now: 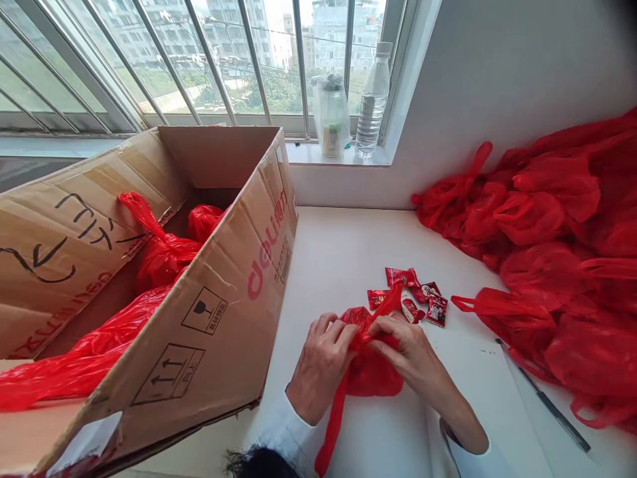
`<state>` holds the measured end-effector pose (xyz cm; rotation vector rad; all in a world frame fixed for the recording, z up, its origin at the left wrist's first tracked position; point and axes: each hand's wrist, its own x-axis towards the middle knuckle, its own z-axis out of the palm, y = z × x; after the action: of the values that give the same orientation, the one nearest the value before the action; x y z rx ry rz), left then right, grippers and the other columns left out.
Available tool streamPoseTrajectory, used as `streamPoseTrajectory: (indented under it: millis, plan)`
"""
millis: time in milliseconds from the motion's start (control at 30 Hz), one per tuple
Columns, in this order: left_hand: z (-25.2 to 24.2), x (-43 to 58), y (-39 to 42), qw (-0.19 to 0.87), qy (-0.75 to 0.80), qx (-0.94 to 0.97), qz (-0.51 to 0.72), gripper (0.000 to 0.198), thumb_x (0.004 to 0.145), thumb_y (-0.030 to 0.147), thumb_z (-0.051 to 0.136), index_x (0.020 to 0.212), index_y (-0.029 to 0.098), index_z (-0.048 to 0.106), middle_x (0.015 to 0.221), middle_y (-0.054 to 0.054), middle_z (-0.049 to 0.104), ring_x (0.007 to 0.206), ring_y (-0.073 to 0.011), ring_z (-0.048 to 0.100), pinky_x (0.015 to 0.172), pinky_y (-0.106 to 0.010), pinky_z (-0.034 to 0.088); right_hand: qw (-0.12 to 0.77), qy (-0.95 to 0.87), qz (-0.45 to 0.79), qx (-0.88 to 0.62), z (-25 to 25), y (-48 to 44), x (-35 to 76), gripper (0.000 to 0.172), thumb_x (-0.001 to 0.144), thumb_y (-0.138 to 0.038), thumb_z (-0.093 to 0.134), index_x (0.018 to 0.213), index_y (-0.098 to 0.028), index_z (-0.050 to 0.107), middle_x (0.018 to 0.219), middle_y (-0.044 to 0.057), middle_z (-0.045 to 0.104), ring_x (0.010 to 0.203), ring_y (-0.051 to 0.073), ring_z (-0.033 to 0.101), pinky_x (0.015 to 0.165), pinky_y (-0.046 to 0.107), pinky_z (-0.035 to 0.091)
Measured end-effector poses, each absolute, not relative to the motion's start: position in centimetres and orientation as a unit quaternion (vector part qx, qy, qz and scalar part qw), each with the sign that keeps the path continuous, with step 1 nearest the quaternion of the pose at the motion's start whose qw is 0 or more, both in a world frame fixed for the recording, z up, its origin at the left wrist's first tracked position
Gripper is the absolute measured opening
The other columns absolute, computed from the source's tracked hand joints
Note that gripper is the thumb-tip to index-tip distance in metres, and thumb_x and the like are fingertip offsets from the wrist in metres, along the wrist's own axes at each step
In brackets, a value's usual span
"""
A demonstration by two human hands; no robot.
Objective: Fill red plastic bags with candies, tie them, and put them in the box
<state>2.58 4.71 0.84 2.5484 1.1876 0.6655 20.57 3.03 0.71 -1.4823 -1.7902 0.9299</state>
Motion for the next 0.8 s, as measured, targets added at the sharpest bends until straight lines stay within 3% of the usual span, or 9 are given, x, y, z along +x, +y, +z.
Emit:
streamPoseTrajectory:
  millis: [100,333,433,500,600,667,733,800]
  plan:
    - [0.6,2.0,4.2,0.115,0.426,0.865,0.239,0.004,0.084,0.014,0.060,0.085,0.018,0.059,0.077,-0.002,0.062,0.079,-0.0208,0.053,0.072,-0.039,0.048,0.354,-0.630,0.410,-0.557,1.2,2.6,20.6,0.013,0.085,-0.022,0.053,0.073,-0.020,0.058,0.072,-0.001,0.060,0.069,0.015,0.052,0.064,0.027,0.038]
    - [1.2,-1.6,1.9,0.200,0.491,0.771,0.353,0.015,0.088,0.019,0.057,0.074,0.020,0.056,0.069,0.002,0.055,0.070,-0.0138,0.052,0.063,-0.026,0.043,0.416,-0.530,0.444,-0.592,-0.9,2.2,23.1,0.016,0.085,-0.034,0.056,0.077,-0.020,0.059,0.074,-0.002,0.057,0.072,0.014,0.053,0.067,0.025,0.041]
    - [1.3,-3.0,1.5,0.264,0.546,0.708,0.362,0.013,0.090,0.024,0.055,0.077,0.021,0.056,0.072,0.003,0.057,0.068,-0.0127,0.055,0.063,-0.025,0.046,0.371,-0.550,0.430,-0.613,-1.3,1.9,25.3,0.021,0.087,-0.040,0.052,0.083,-0.021,0.059,0.084,0.001,0.061,0.078,0.016,0.057,0.073,0.028,0.046]
    - [1.7,-3.2,1.1,0.266,0.563,0.702,0.346,0.003,0.089,0.025,0.055,0.091,0.022,0.056,0.084,0.001,0.061,0.077,-0.0142,0.059,0.070,-0.027,0.050,0.305,-0.606,0.414,-0.607,-0.6,1.7,26.2,0.024,0.086,-0.042,0.053,0.098,-0.023,0.061,0.103,0.004,0.063,0.095,0.021,0.059,0.085,0.034,0.047]
    - [2.9,-2.0,0.6,0.180,0.517,0.777,0.310,0.040,0.085,0.016,0.056,0.123,0.024,0.047,0.120,-0.007,0.055,0.112,-0.0213,0.052,0.092,-0.036,0.048,0.256,-0.690,0.343,-0.583,1.5,1.7,25.5,0.053,0.080,-0.043,0.062,0.130,-0.030,0.049,0.133,0.007,0.051,0.126,0.026,0.044,0.102,0.043,0.038]
    - [3.5,-0.7,0.9,0.100,0.465,0.834,0.279,0.048,0.084,0.009,0.053,0.129,0.025,0.045,0.130,-0.008,0.050,0.125,-0.0261,0.041,0.100,-0.042,0.044,0.252,-0.735,0.303,-0.552,2.6,2.2,23.6,0.060,0.078,-0.039,0.065,0.134,-0.031,0.046,0.137,0.007,0.049,0.130,0.027,0.039,0.104,0.044,0.037]
    - [3.6,0.5,1.6,0.045,0.444,0.862,0.241,0.042,0.086,0.006,0.050,0.124,0.023,0.051,0.121,-0.008,0.057,0.122,-0.0279,0.043,0.099,-0.047,0.043,0.250,-0.758,0.279,-0.535,3.2,2.9,21.3,0.046,0.081,-0.032,0.061,0.126,-0.027,0.054,0.127,0.008,0.057,0.122,0.026,0.047,0.099,0.044,0.041]
    - [3.3,1.0,2.5,0.031,0.451,0.867,0.209,0.032,0.087,0.005,0.049,0.112,0.022,0.058,0.100,-0.005,0.065,0.105,-0.0257,0.054,0.095,-0.050,0.044,0.247,-0.753,0.277,-0.544,3.3,3.6,19.5,0.026,0.085,-0.024,0.053,0.109,-0.024,0.063,0.107,0.007,0.065,0.103,0.023,0.058,0.088,0.040,0.046]
